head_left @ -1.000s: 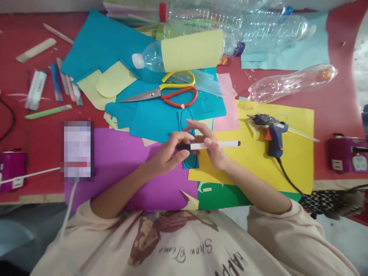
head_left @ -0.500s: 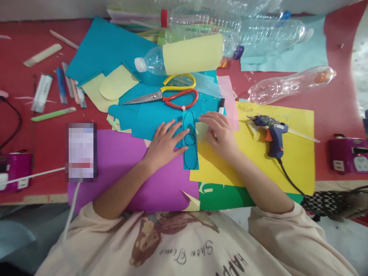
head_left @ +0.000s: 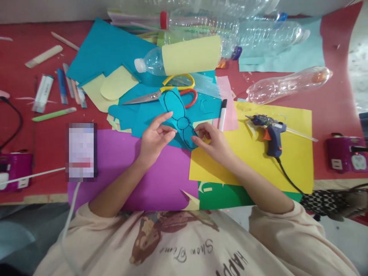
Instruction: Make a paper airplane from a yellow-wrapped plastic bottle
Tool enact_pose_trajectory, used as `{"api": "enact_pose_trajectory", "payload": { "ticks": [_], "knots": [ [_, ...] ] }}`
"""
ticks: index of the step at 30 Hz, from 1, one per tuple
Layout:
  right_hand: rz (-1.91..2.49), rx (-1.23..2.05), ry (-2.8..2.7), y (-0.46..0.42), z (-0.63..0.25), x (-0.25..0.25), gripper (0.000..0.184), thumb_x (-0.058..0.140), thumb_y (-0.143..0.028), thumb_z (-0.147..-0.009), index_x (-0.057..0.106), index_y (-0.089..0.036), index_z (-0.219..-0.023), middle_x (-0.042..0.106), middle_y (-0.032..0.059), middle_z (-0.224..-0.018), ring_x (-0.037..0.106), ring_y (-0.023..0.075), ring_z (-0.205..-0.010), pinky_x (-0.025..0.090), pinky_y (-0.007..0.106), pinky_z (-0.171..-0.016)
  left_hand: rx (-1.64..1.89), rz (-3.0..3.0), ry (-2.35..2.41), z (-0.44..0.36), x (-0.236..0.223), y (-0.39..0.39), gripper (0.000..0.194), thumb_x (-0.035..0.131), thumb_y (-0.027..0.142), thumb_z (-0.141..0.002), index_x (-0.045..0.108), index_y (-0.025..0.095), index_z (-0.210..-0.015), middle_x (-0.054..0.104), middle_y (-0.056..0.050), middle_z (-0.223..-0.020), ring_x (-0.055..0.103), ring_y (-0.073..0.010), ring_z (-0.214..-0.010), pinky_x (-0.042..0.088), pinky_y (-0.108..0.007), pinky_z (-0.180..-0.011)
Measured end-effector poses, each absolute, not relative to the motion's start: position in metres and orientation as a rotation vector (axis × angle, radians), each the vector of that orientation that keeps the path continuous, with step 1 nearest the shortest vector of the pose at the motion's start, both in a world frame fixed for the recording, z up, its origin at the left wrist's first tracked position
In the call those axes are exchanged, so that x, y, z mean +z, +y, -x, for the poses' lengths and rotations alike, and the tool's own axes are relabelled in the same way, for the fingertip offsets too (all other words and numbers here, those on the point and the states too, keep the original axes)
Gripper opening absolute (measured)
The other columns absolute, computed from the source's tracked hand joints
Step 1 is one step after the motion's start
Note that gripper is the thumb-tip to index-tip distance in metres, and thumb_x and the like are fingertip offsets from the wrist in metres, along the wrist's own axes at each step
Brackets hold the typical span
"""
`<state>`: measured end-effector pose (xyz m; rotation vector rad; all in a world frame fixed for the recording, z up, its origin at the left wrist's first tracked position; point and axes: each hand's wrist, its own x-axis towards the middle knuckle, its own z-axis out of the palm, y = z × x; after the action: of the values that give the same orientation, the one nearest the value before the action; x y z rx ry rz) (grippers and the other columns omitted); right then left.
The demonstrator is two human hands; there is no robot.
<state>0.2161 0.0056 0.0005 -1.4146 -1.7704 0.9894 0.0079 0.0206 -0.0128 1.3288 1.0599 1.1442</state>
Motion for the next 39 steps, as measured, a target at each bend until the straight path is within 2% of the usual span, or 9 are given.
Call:
{"api": "enact_pose_trajectory", "payload": {
  "ticks": [3,8,15,18,22,25,29,32,39],
  "knots": [
    [1.430,0.908,-1.737,0.005,-0.216,0.002,0.015,0.058,-0.033,-0.086,0.047,-0.023,-0.090,0.052,-0.0004,-0.078,0.051,0.0160,-0.072,0.040,0.031,-0.068,1.254,-1.217,1.052,-0.007,-0.011,0.021,0.053,0.069,0.057,-0.081,0.065,0.024,-0.123,0.068,-0.008,-0.124,0.069,-0.0140,-0.083,0.055,-0.025,-0.073],
    [1.410,0.793,-1.816,0.009,-0.216,-0.001,0.013,0.057,-0.035,-0.089,0.054,-0.024,-0.096,0.059,0.0048,-0.091,0.054,0.0206,-0.085,0.043,0.036,-0.077,1.262,-1.114,1.064,0.000,-0.009,0.024,0.053,0.060,0.064,-0.082,0.066,0.026,-0.118,0.061,-0.007,-0.139,0.066,-0.0130,-0.080,0.055,-0.026,-0.074],
    [1.317,1.107,-1.673,0.017,-0.214,0.008,0.016,0.054,-0.032,-0.088,0.049,-0.023,-0.077,0.052,-0.0014,-0.068,0.046,0.0136,-0.061,0.035,0.029,-0.058,1.210,-0.972,1.018,0.004,-0.005,0.029,0.046,0.062,0.063,-0.081,0.066,0.030,-0.112,0.067,-0.004,-0.125,0.065,-0.0102,-0.073,0.056,-0.026,-0.073],
    [1.251,1.219,-1.648,0.023,-0.212,0.017,0.017,0.054,-0.033,-0.088,0.049,-0.022,-0.077,0.050,-0.0028,-0.066,0.041,0.0106,-0.055,0.032,0.027,-0.053,1.249,-0.920,1.054,0.000,-0.002,0.028,0.063,0.073,0.065,-0.071,0.056,0.036,-0.125,0.069,-0.001,-0.111,0.064,-0.0077,-0.063,0.055,-0.024,-0.065],
    [1.098,1.293,-1.793,0.035,-0.208,0.031,0.022,0.054,-0.037,-0.091,0.050,-0.021,-0.076,0.052,-0.0023,-0.067,0.043,0.0101,-0.057,0.034,0.026,-0.055,1.114,-0.930,1.127,-0.007,-0.006,0.022,0.054,0.079,0.069,-0.060,0.061,0.022,-0.081,0.056,0.008,-0.057,0.052,-0.0070,-0.039,0.042,-0.021,-0.041],
    [0.986,1.322,-2.049,0.054,-0.205,0.041,0.028,0.052,-0.043,-0.095,0.053,-0.020,-0.078,0.055,-0.0011,-0.068,0.048,0.0115,-0.060,0.038,0.026,-0.058,1.033,-0.986,1.191,-0.011,-0.008,0.020,0.051,0.082,0.058,-0.062,0.048,0.019,-0.055,0.048,0.007,-0.043,0.045,-0.0068,-0.033,0.032,-0.021,-0.033],
    [1.275,0.790,-2.349,0.094,-0.199,0.036,0.019,0.048,-0.032,-0.098,0.061,-0.018,-0.101,0.067,0.0083,-0.096,0.062,0.0211,-0.087,0.048,0.034,-0.077,1.134,-0.973,1.290,-0.013,-0.006,0.021,0.045,0.080,0.051,-0.065,0.048,0.021,-0.055,0.050,0.007,-0.042,0.043,-0.0068,-0.031,0.027,-0.021,-0.030],
    [1.414,0.462,-2.400,0.124,-0.190,0.012,0.032,0.057,-0.013,-0.090,0.058,-0.015,-0.121,0.061,0.0156,-0.124,0.053,0.0333,-0.123,0.042,0.048,-0.102,1.162,-0.948,1.349,-0.012,-0.005,0.023,0.039,0.076,0.049,-0.068,0.050,0.021,-0.059,0.053,0.006,-0.044,0.047,-0.0086,-0.033,0.026,-0.022,-0.030],
    [1.249,0.153,-2.570,0.159,-0.167,-0.021,0.036,0.042,-0.016,-0.099,0.056,-0.019,-0.132,0.062,0.0095,-0.117,0.058,0.0303,-0.121,0.047,0.047,-0.099,1.173,-0.989,1.310,-0.011,-0.012,0.020,0.036,0.074,0.040,-0.072,0.046,0.022,-0.058,0.050,0.007,-0.046,0.045,-0.0081,-0.035,0.029,-0.024,-0.034]
  ]
}}
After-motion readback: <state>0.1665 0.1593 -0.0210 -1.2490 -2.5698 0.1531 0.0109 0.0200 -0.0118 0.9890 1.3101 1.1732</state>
